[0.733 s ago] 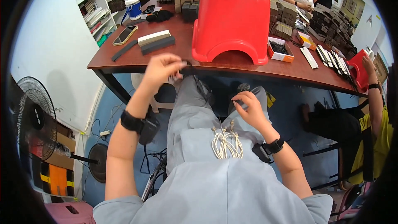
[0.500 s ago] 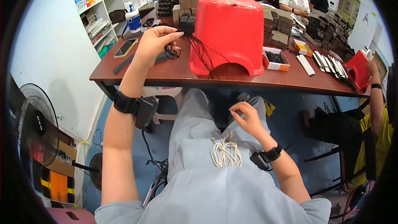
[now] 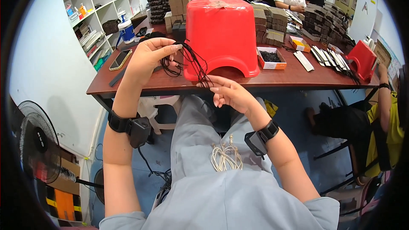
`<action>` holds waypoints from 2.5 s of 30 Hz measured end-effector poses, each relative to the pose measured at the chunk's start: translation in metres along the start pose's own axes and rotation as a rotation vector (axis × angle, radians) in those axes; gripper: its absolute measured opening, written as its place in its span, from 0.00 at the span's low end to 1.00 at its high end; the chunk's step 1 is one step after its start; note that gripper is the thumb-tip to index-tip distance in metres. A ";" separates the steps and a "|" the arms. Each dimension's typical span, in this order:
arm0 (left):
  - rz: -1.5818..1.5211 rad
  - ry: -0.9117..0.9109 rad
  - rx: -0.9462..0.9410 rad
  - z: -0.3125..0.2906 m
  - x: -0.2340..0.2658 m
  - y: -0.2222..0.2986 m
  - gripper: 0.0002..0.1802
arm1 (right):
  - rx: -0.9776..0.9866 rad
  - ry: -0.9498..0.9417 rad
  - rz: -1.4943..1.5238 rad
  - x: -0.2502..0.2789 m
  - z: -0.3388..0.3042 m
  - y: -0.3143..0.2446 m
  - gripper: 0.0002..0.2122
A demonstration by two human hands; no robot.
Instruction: Attaching black string loops to cardboard product tags and organizing them on a red stool.
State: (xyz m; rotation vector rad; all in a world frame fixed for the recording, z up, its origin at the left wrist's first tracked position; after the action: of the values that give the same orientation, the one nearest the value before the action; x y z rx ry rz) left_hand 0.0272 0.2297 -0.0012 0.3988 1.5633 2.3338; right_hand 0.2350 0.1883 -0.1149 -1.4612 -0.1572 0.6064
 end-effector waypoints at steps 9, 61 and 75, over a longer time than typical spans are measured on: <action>-0.011 0.021 0.030 0.001 0.009 -0.006 0.08 | -0.056 0.124 0.129 0.002 -0.001 0.010 0.13; -0.009 -0.330 0.227 -0.074 -0.123 -0.079 0.08 | -0.227 0.258 -0.817 0.020 -0.085 -0.076 0.06; -0.098 -0.089 0.109 -0.067 -0.127 -0.085 0.09 | -0.151 0.910 -1.566 0.211 0.000 -0.066 0.11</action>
State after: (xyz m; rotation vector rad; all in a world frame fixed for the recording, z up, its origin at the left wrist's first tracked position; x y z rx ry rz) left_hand 0.1252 0.1534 -0.1125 0.4345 1.6341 2.1354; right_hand 0.4313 0.2883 -0.1066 -1.1788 -0.5340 -1.3269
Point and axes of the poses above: each hand's wrist, its own z-axis towards the middle knuckle, its own x-axis out of the back of the hand, y = z × x, the point moved 1 cm from there along z, towards the middle knuckle, and after that the axes turned 3 degrees about -x, right-handed, at the moved point
